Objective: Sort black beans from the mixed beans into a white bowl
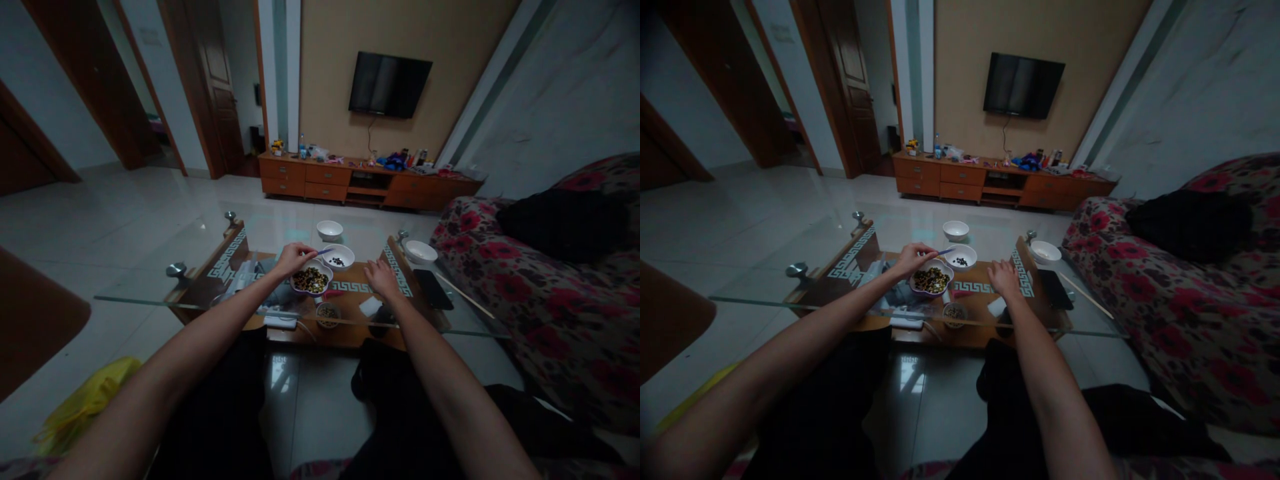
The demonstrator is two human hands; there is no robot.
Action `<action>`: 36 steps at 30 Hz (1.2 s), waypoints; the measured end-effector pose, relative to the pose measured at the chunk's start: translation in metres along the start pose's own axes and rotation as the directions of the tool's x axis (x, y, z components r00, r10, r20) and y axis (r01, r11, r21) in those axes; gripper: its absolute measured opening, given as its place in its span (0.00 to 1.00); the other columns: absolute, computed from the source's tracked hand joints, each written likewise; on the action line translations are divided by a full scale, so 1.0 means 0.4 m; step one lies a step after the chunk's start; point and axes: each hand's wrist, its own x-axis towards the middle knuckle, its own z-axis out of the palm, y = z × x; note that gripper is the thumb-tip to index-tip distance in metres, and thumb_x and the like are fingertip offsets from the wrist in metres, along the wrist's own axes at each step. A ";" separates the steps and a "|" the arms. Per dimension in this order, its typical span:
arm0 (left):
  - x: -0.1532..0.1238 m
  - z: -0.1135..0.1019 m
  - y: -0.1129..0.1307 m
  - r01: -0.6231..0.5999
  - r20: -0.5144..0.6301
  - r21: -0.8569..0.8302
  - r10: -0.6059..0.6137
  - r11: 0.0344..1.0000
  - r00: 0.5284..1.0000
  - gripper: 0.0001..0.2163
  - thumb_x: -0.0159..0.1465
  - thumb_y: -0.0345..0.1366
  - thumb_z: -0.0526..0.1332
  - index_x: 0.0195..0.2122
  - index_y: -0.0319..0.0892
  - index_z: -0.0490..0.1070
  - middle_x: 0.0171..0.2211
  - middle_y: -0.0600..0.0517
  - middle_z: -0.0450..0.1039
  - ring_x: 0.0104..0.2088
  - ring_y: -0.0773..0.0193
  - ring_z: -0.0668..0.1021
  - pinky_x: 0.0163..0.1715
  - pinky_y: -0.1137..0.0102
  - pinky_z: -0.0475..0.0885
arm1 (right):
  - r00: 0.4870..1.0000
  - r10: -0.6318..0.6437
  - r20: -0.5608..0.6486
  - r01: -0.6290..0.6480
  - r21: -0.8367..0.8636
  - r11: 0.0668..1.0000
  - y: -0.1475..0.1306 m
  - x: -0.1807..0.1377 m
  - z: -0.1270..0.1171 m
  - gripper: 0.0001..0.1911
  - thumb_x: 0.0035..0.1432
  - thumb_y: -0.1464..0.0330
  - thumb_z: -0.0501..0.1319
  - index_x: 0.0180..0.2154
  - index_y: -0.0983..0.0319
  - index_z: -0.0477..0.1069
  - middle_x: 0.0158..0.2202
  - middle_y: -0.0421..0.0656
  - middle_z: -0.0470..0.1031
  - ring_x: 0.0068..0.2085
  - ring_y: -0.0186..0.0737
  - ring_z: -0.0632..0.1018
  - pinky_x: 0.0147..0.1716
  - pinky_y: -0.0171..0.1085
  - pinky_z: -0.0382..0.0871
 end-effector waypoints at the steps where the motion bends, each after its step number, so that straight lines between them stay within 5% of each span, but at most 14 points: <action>1: -0.001 -0.005 -0.002 -0.003 0.016 0.013 0.003 1.000 1.000 0.08 0.69 0.39 0.69 0.43 0.44 0.87 0.42 0.46 0.86 0.44 0.55 0.83 0.46 0.65 0.73 | 1.000 -0.002 -0.005 0.002 0.001 1.000 0.001 0.001 0.002 0.31 0.77 0.56 0.45 0.73 0.61 0.63 0.75 0.54 0.59 0.75 0.53 0.60 0.73 0.56 0.52; 14: -0.030 -0.068 -0.031 -0.326 0.357 0.226 0.233 0.918 0.905 0.09 0.67 0.41 0.67 0.40 0.45 0.88 0.34 0.46 0.83 0.36 0.56 0.78 0.42 0.63 0.69 | 0.999 -0.027 -0.039 0.028 0.026 0.999 0.014 0.003 0.010 0.31 0.77 0.56 0.45 0.71 0.62 0.65 0.74 0.55 0.62 0.74 0.52 0.61 0.72 0.53 0.53; 36: -0.037 -0.053 -0.019 -0.262 0.399 0.266 0.141 0.928 0.906 0.10 0.65 0.40 0.67 0.39 0.45 0.88 0.34 0.46 0.85 0.30 0.60 0.77 0.31 0.67 0.64 | 0.998 -0.022 -0.051 0.022 0.001 1.000 0.018 0.009 0.019 0.31 0.77 0.55 0.45 0.72 0.61 0.64 0.74 0.54 0.61 0.74 0.52 0.62 0.72 0.53 0.54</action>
